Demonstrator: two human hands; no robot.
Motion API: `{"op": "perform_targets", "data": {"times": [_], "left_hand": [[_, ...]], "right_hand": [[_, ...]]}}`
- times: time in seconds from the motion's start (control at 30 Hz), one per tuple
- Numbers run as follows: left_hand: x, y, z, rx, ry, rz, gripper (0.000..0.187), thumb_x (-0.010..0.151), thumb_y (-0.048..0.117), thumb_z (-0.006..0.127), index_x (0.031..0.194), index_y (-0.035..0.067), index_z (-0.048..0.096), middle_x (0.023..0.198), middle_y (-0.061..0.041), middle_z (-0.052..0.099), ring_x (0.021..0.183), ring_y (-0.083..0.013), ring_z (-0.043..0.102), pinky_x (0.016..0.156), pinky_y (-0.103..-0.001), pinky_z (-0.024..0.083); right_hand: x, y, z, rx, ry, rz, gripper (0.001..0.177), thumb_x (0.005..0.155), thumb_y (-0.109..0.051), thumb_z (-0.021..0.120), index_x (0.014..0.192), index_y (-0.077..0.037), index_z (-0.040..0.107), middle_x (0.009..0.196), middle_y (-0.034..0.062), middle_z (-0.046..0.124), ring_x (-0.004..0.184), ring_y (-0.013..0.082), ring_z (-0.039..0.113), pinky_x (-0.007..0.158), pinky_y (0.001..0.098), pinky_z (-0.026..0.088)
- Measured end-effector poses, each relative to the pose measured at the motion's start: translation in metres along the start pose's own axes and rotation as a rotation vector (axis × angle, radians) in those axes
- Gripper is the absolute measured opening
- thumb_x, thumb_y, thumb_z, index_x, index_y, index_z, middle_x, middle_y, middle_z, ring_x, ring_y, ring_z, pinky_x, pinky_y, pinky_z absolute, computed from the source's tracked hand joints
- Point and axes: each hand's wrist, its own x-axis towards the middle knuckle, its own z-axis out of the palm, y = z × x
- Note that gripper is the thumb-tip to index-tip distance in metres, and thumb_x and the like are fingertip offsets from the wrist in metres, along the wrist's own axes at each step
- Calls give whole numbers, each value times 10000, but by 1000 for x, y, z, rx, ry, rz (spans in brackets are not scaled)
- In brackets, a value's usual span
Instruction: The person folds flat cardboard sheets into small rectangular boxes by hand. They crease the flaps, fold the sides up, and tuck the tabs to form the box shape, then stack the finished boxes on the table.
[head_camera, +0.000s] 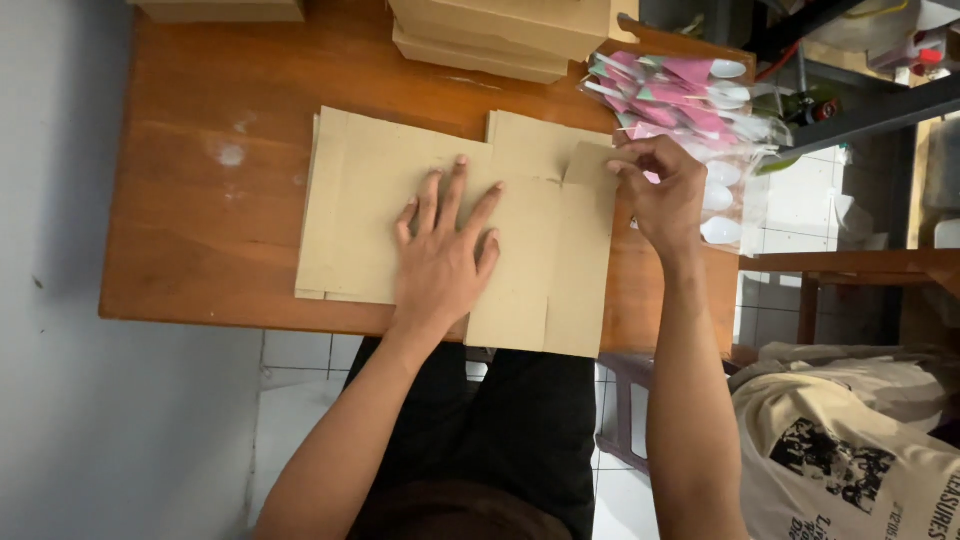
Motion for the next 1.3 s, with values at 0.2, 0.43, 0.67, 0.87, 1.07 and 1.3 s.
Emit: {"op": "perform_targets", "data": {"times": [0.2, 0.43, 0.67, 0.87, 1.07, 1.3], "left_hand": [[-1, -2, 0, 6, -27, -6, 401, 875, 288, 334, 1273, 250, 352, 1391, -102, 151, 1271, -289, 113, 947, -480, 146], [-4, -8, 7, -4, 32, 23, 406, 868, 277, 371, 1272, 238, 365, 1391, -105, 154, 1268, -301, 135, 943, -484, 147], [-4, -9, 7, 13, 19, 17, 417, 861, 285, 364, 1276, 249, 346, 1394, -99, 146, 1272, -291, 124, 946, -476, 158], [-5, -11, 6, -11, 22, 2, 412, 854, 294, 356, 1264, 255, 360, 1393, -86, 154, 1276, -276, 120, 962, -461, 153], [-6, -9, 4, -12, 3, -1, 436, 868, 300, 332, 1298, 229, 316, 1402, -108, 136, 1294, -284, 76, 984, -461, 117], [-5, -6, -3, 0, -13, -41, 468, 867, 329, 328, 1318, 209, 296, 1406, -142, 109, 1300, -308, 19, 966, -591, 3]], "right_hand": [[-38, -38, -2, -130, -93, -122, 77, 827, -150, 636, 835, -75, 622, 757, 101, 615, 679, 244, 588, 640, 316, 442], [-63, -59, 40, -435, -99, -110, 150, 798, -109, 585, 939, -60, 599, 910, 119, 507, 864, 313, 514, 741, 379, 421], [-66, -82, 65, -761, -202, 110, 434, 925, -294, 310, 1307, -90, 331, 1344, 171, 296, 1259, 287, 240, 998, 501, 37], [-94, -79, 65, -772, -129, 61, 401, 871, -239, 396, 1226, -52, 401, 1222, 159, 358, 1110, 316, 369, 902, 450, 276], [-93, -56, 71, -756, -47, -32, 104, 747, -181, 548, 848, -162, 568, 844, -6, 457, 786, 216, 529, 646, 323, 411], [-32, -26, 70, -595, 6, -129, 151, 777, -89, 516, 920, -46, 538, 926, 93, 453, 861, 304, 503, 716, 356, 414]]}}
